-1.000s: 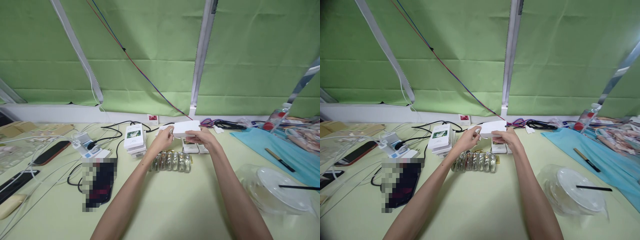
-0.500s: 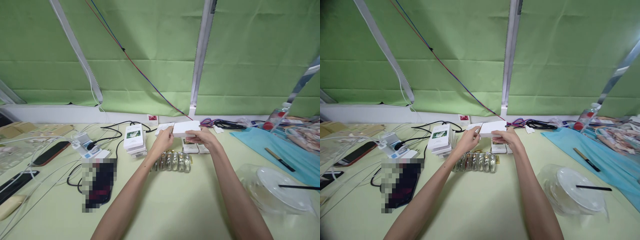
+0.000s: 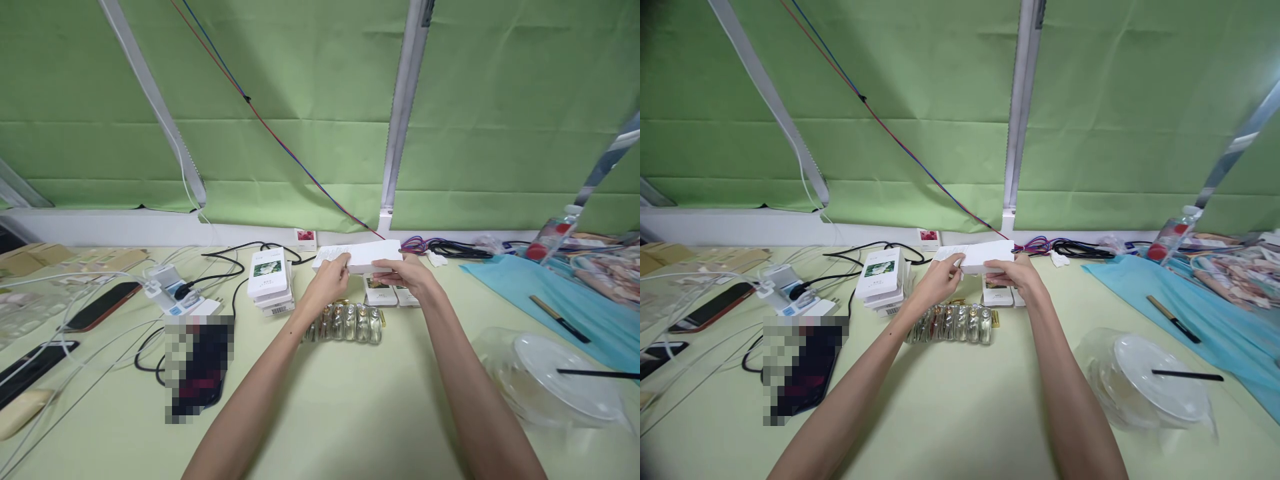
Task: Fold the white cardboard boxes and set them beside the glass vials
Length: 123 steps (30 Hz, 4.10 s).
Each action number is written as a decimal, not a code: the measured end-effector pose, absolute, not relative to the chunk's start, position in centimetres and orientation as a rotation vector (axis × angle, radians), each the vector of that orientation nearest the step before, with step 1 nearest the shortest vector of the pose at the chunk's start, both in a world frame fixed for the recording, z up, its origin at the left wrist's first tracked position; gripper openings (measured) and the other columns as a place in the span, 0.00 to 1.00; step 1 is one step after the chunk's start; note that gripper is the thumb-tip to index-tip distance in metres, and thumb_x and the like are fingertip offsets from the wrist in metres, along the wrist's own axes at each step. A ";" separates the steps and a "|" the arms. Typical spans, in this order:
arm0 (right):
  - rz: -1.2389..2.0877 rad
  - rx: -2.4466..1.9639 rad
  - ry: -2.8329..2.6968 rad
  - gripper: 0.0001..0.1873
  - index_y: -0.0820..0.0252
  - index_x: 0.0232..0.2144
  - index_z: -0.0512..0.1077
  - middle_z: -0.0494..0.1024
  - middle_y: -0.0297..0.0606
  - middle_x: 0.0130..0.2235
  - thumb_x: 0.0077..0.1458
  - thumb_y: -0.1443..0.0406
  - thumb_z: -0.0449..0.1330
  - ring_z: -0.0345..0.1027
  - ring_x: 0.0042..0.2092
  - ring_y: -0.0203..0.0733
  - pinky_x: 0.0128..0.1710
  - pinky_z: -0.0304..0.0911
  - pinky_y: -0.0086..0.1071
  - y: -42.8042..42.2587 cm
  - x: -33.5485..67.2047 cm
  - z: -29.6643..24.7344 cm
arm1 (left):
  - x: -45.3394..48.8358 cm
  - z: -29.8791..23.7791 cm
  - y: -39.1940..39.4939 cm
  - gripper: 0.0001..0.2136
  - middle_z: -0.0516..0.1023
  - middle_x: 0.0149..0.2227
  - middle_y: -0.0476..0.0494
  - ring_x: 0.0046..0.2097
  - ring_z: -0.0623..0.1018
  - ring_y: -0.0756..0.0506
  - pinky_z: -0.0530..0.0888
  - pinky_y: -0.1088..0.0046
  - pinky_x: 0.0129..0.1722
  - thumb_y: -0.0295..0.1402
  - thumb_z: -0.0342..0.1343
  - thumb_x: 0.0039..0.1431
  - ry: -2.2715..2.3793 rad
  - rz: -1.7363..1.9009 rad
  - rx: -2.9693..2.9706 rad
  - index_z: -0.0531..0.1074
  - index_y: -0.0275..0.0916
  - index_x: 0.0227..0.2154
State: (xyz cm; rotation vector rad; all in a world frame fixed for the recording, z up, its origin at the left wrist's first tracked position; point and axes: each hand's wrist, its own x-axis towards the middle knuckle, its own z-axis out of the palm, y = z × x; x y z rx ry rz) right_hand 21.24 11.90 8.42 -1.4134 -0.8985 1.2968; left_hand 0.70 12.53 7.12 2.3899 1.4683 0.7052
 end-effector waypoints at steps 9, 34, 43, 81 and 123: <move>1.261 -1.419 -0.910 0.18 0.69 0.40 0.73 0.84 0.47 0.29 0.46 0.72 0.72 0.82 0.29 0.45 0.24 0.77 0.25 11.8 21.0 8.5 | 0.7 7.1 12.5 0.21 0.80 0.38 0.39 0.47 0.75 0.37 0.70 0.62 0.48 0.28 0.46 0.64 1.463 0.670 2.406 0.67 0.40 0.59; 1.203 -1.359 -0.905 0.17 0.67 0.34 0.73 0.83 0.44 0.27 0.43 0.72 0.74 0.80 0.26 0.43 0.27 0.78 0.26 11.6 20.2 8.5 | 0.1 7.8 12.2 0.17 0.80 0.32 0.46 0.41 0.75 0.40 0.69 0.67 0.43 0.29 0.47 0.63 1.384 0.735 2.359 0.66 0.44 0.54; 1.212 -1.354 -0.911 0.12 0.68 0.33 0.75 0.83 0.43 0.27 0.45 0.74 0.72 0.80 0.26 0.41 0.27 0.78 0.26 10.9 19.6 9.2 | 0.0 7.7 12.5 0.16 0.80 0.30 0.49 0.36 0.75 0.42 0.69 0.69 0.42 0.29 0.48 0.63 1.322 0.746 2.371 0.65 0.43 0.53; 1.202 -1.224 -0.923 0.17 0.62 0.35 0.73 0.83 0.39 0.34 0.42 0.73 0.73 0.80 0.30 0.39 0.36 0.80 0.31 11.3 18.8 8.6 | 0.7 7.7 11.8 0.15 0.79 0.31 0.46 0.37 0.74 0.41 0.69 0.65 0.46 0.31 0.45 0.65 1.350 0.826 2.421 0.64 0.41 0.54; 1.145 -1.128 -1.078 0.20 0.62 0.34 0.74 0.83 0.40 0.39 0.38 0.68 0.76 0.79 0.38 0.42 0.44 0.80 0.37 11.1 20.1 8.8 | -1.3 8.6 13.3 0.42 0.60 0.64 0.29 0.66 0.58 0.26 0.60 0.45 0.64 0.35 0.75 0.42 1.637 0.880 2.594 0.62 0.39 0.61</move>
